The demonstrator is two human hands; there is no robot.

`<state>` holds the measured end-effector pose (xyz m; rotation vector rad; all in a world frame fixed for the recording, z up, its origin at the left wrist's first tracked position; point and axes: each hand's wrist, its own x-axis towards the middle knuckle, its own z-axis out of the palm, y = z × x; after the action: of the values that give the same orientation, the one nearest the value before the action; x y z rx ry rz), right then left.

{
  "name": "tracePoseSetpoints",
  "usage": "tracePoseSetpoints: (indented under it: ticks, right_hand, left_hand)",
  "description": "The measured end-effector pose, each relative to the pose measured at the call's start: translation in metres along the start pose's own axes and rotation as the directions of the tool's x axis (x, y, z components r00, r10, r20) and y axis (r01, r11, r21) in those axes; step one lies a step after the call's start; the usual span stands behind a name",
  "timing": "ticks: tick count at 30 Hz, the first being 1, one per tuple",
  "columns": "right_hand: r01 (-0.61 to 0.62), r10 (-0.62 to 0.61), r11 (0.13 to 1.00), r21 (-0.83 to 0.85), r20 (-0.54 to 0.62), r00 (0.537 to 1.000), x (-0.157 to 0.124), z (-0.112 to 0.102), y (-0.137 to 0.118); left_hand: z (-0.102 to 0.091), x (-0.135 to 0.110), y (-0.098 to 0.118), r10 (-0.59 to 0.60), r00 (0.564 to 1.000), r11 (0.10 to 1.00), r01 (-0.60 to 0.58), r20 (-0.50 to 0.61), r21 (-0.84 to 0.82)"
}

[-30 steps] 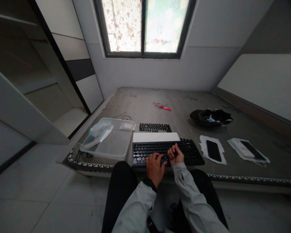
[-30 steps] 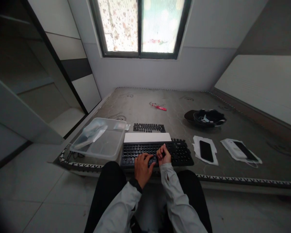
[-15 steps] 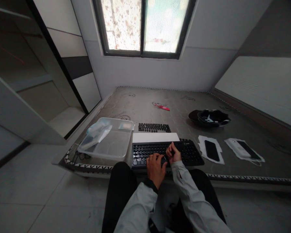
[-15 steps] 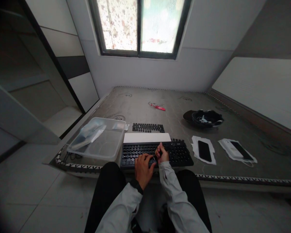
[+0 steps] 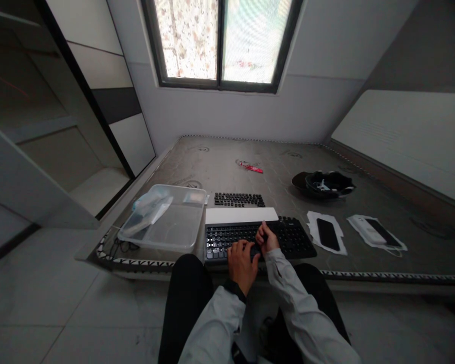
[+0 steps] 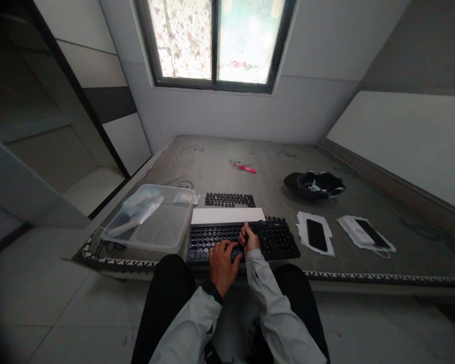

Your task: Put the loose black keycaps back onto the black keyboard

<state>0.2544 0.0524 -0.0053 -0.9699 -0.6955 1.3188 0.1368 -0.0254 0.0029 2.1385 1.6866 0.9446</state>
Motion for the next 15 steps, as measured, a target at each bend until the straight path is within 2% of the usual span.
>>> tracePoseSetpoints:
  ticks: [6, 11, 15]
  right_hand:
    - [0.038, -0.038, 0.999, -0.006, -0.019, 0.999, 0.004, 0.005, 0.004]
    - [0.078, -0.078, 0.997, -0.020, -0.030, 0.996, 0.009, 0.010, 0.008]
    - [0.106, -0.107, 0.992, -0.063, -0.016, 0.994, 0.005, 0.009, 0.013]
  left_hand:
    - [0.002, 0.000, 0.000, -0.032, 0.999, 0.999, 0.032, -0.001, -0.021]
    - [0.003, 0.004, -0.009, 0.029, 0.999, 0.999, -0.029, 0.040, -0.016]
    - [0.003, 0.007, -0.014, 0.025, 0.998, 0.999, -0.024, 0.055, -0.025]
